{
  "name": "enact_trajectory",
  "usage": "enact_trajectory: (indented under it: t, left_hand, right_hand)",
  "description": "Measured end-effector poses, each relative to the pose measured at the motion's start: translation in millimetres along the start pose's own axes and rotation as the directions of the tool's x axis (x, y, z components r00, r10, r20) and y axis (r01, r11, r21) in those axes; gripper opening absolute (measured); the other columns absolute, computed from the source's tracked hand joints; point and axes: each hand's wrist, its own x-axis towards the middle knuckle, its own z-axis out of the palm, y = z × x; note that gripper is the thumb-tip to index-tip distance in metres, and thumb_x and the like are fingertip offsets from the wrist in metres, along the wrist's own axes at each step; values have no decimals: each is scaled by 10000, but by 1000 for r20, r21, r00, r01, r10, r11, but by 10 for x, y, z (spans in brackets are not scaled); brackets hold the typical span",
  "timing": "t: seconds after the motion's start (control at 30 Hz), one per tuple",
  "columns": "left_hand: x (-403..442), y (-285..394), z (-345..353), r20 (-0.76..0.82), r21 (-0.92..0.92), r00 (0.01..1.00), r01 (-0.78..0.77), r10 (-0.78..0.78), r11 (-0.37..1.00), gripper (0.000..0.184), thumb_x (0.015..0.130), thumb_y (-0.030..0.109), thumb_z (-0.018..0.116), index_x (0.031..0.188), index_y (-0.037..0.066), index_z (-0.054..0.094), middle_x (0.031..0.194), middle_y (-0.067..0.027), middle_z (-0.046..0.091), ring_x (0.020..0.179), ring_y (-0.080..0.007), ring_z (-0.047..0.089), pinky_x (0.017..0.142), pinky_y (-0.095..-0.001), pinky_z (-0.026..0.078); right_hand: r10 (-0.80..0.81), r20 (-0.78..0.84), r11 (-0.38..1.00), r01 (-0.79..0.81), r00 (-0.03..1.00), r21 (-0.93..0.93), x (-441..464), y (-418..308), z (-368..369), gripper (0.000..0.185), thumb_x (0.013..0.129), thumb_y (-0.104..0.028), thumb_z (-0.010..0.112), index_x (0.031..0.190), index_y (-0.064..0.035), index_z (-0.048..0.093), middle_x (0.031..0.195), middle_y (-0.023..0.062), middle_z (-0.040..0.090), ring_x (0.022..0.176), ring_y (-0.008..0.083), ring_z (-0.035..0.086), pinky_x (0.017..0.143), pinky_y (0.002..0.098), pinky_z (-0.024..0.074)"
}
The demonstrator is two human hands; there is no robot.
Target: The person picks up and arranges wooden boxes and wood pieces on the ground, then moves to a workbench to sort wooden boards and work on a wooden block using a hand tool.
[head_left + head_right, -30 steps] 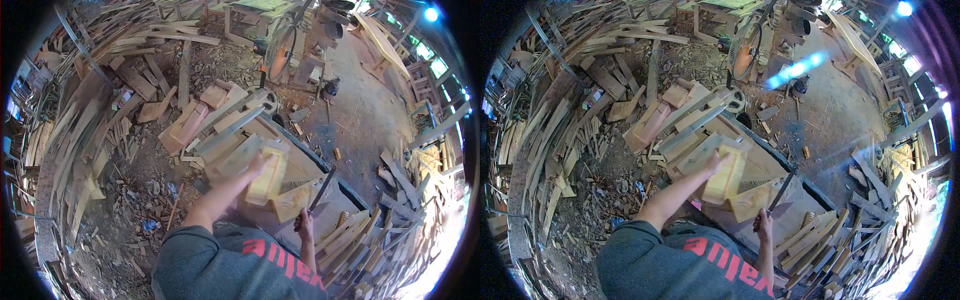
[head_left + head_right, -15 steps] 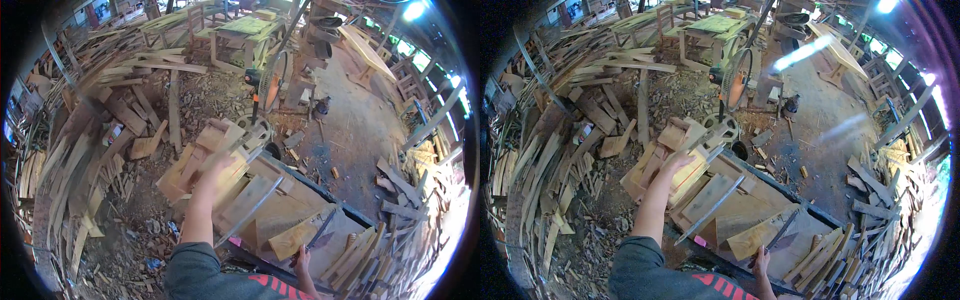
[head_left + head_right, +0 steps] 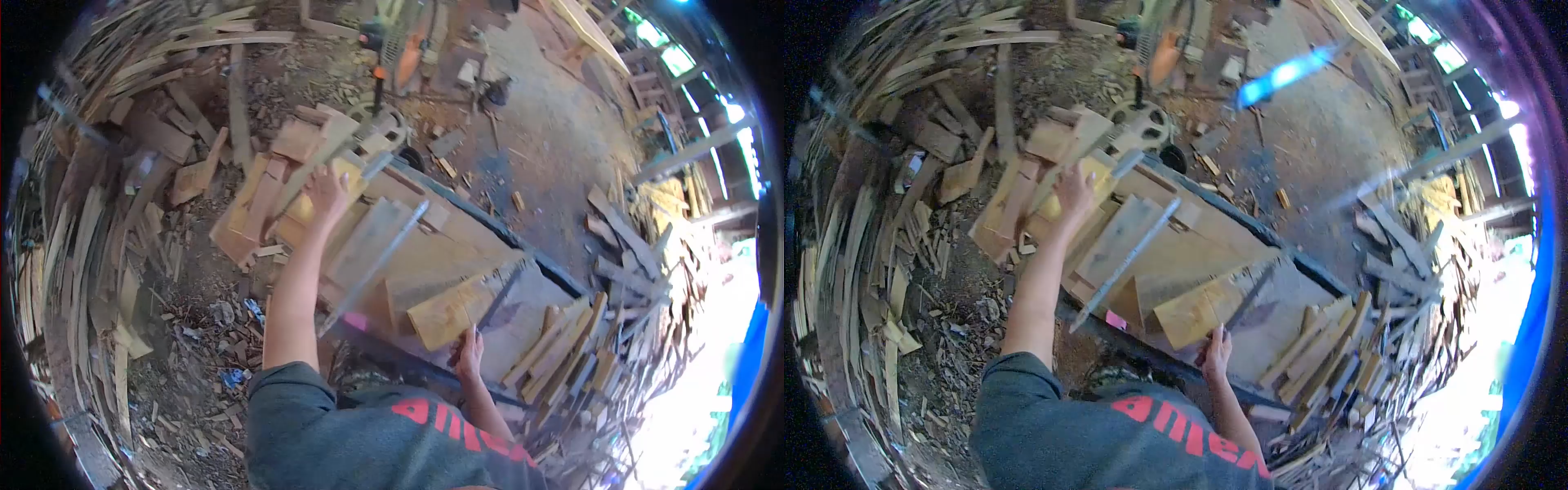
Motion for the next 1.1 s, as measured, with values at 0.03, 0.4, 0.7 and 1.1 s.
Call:
enact_trajectory:
  t: [0.03,0.4,0.7,1.1]
  left_hand:
    - [-228,200,-94,35,-12,999,-21,21,1000,467,862,401,549,1249,154,464,1289,-164,423,1130,-409,439,884,-602,333]
    - [-2636,2442,-409,555,-136,707,-443,438,886,1049,644,676,657,1407,78,257,1315,-202,401,1242,-369,357,1022,-530,247]
    - [-2814,2790,-336,648,91,702,-457,296,885,1141,536,377,827,1420,97,162,1339,-186,364,1241,-366,350,1028,-518,244]
    - [-3254,2605,-463,128,133,852,-523,508,842,1137,513,416,846,1419,151,211,1344,-116,338,1242,-349,327,997,-521,242]
  right_hand:
    - [-12,-6,998,12,1000,-66,-34,0,-120,293,947,-371,477,913,-80,496,685,38,523,477,122,478,412,254,392]
    - [-266,134,910,295,954,-291,27,-214,-1439,221,973,-217,416,978,-27,528,731,30,537,564,88,500,489,246,429]
    - [-385,261,758,464,885,-458,54,-251,-2122,229,975,-245,426,946,-30,498,611,119,521,568,240,571,514,359,436]
    - [-591,286,589,646,754,-486,119,-123,-2289,175,937,-172,459,991,-27,539,736,152,553,684,308,567,638,388,443]
